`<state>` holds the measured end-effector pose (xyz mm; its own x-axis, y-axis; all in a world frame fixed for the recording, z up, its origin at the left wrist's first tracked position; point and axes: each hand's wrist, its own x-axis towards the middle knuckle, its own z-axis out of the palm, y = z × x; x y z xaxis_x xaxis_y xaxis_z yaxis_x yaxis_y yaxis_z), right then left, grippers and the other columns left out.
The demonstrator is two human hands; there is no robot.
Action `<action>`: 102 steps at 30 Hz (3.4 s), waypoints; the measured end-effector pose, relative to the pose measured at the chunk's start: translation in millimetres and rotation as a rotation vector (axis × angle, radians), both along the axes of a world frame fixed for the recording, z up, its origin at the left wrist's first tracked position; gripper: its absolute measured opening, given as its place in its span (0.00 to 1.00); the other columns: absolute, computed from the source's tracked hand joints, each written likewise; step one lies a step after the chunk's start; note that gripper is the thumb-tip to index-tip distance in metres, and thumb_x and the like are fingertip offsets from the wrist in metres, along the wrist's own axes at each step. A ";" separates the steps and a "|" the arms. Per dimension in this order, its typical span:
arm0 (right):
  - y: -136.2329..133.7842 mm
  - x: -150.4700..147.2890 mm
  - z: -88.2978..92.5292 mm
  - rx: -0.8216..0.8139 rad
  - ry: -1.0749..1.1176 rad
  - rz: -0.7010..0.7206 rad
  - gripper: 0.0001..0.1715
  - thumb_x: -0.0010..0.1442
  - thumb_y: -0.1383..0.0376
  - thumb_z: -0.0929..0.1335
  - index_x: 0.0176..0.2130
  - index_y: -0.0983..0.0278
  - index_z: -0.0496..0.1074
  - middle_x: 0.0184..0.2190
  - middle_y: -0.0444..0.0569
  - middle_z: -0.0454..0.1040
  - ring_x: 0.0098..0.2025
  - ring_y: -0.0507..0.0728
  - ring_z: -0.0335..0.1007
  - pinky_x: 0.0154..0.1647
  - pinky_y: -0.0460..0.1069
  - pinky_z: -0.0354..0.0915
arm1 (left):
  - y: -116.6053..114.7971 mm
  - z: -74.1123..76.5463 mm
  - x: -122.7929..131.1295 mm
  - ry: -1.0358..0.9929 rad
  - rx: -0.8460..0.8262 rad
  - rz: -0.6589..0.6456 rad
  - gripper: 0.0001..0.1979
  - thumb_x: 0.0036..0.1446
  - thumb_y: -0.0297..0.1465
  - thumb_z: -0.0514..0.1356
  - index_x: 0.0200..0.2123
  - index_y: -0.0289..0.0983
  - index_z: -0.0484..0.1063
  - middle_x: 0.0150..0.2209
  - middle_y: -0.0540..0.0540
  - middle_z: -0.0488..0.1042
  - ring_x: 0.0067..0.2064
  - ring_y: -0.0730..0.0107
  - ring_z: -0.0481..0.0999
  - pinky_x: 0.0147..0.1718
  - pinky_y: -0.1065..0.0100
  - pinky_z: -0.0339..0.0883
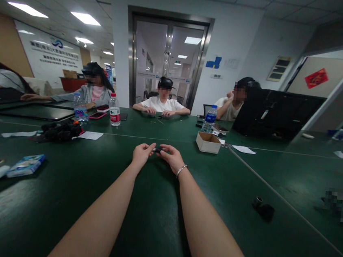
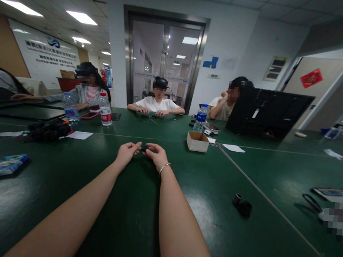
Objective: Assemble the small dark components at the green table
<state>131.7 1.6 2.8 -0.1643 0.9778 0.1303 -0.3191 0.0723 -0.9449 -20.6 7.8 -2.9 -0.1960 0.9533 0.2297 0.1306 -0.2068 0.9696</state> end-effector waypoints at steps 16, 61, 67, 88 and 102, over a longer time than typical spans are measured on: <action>1.7 -2.7 1.9 -0.098 0.020 -0.070 0.07 0.50 0.69 0.70 0.33 0.69 0.71 0.26 0.46 0.74 0.22 0.48 0.71 0.32 0.45 0.70 | -1.7 2.9 1.4 -0.101 0.133 -0.180 0.16 0.39 0.39 0.66 0.30 0.36 0.72 0.33 0.43 0.74 0.37 0.65 0.73 0.40 0.63 0.65; -2.3 -0.3 3.2 -0.026 0.030 0.011 0.17 0.42 0.71 0.73 0.36 0.67 0.73 0.27 0.42 0.70 0.26 0.47 0.71 0.35 0.45 0.69 | -3.7 1.7 -0.6 0.139 -0.014 -0.031 0.25 0.45 0.55 0.54 0.24 0.37 0.69 0.18 0.50 0.67 0.21 0.71 0.65 0.24 0.69 0.56; 0.9 -1.8 2.5 -0.058 0.060 -0.014 0.14 0.46 0.71 0.72 0.36 0.68 0.72 0.26 0.45 0.73 0.25 0.48 0.72 0.32 0.44 0.68 | -3.9 5.5 6.1 -0.039 0.020 -0.114 0.25 0.45 0.53 0.55 0.29 0.35 0.70 0.24 0.46 0.71 0.27 0.69 0.69 0.25 0.71 0.58; -0.9 0.7 3.2 -0.061 0.058 0.013 0.14 0.44 0.71 0.73 0.35 0.67 0.74 0.26 0.45 0.74 0.24 0.48 0.71 0.32 0.44 0.68 | -7.0 8.3 1.0 0.133 -0.059 -0.109 0.23 0.49 0.50 0.53 0.18 0.36 0.63 0.16 0.54 0.59 0.19 0.76 0.58 0.21 0.73 0.51; 2.3 0.5 2.5 -0.127 0.114 -0.064 0.12 0.45 0.69 0.73 0.34 0.68 0.73 0.22 0.44 0.73 0.21 0.47 0.69 0.28 0.43 0.68 | -5.9 8.1 6.7 0.047 0.042 -0.180 0.16 0.43 0.43 0.60 0.30 0.36 0.70 0.25 0.50 0.67 0.26 0.75 0.65 0.22 0.74 0.57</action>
<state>132.2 3.9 5.3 -0.0927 0.9955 0.0192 -0.4232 -0.0219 -0.9058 -13.9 1.9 5.3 -0.0114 0.9613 0.2752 0.1324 -0.2714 0.9533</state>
